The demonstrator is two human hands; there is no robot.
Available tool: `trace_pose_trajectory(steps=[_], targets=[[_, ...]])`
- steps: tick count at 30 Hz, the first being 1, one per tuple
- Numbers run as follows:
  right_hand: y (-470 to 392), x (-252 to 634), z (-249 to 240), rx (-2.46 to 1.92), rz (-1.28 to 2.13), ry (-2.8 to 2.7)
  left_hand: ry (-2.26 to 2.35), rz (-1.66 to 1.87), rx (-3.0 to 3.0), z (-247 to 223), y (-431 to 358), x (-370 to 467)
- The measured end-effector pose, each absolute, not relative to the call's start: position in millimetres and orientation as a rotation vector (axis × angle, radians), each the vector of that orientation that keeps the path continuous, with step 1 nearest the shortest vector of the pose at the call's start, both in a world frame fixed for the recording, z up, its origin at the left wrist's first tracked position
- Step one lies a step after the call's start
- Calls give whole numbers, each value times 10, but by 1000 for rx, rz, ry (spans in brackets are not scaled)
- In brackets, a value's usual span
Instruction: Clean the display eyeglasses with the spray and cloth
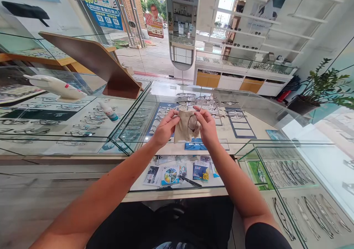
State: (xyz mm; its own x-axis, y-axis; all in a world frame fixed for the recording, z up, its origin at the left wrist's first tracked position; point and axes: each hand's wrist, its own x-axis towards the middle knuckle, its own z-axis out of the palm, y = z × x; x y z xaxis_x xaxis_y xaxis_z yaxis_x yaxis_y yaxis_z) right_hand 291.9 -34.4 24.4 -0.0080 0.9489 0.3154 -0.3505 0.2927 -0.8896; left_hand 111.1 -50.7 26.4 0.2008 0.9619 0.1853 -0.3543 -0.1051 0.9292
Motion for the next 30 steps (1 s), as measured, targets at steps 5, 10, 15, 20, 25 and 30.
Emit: trace_pose_trajectory(steps=[5, 10, 15, 20, 25, 30], targets=[[-371, 2903, 237, -725, 1247, -1058, 696, 1300, 1210, 297, -542, 1108], [-390, 2887, 247, -716, 1249, -1029, 719, 1277, 1259, 287, -538, 1128], [-399, 2874, 272, -704, 1189, -1031, 743, 1304, 1286, 203, -490, 1169], [-432, 2874, 280, -746, 1247, -1068, 735, 1319, 1221, 146, -493, 1198], [-466, 2858, 296, -709, 1283, -1071, 666, 1169, 1038, 141, -518, 1221], [-489, 2839, 321, -685, 1313, -1041, 620, 1047, 952, 152, -541, 1225]])
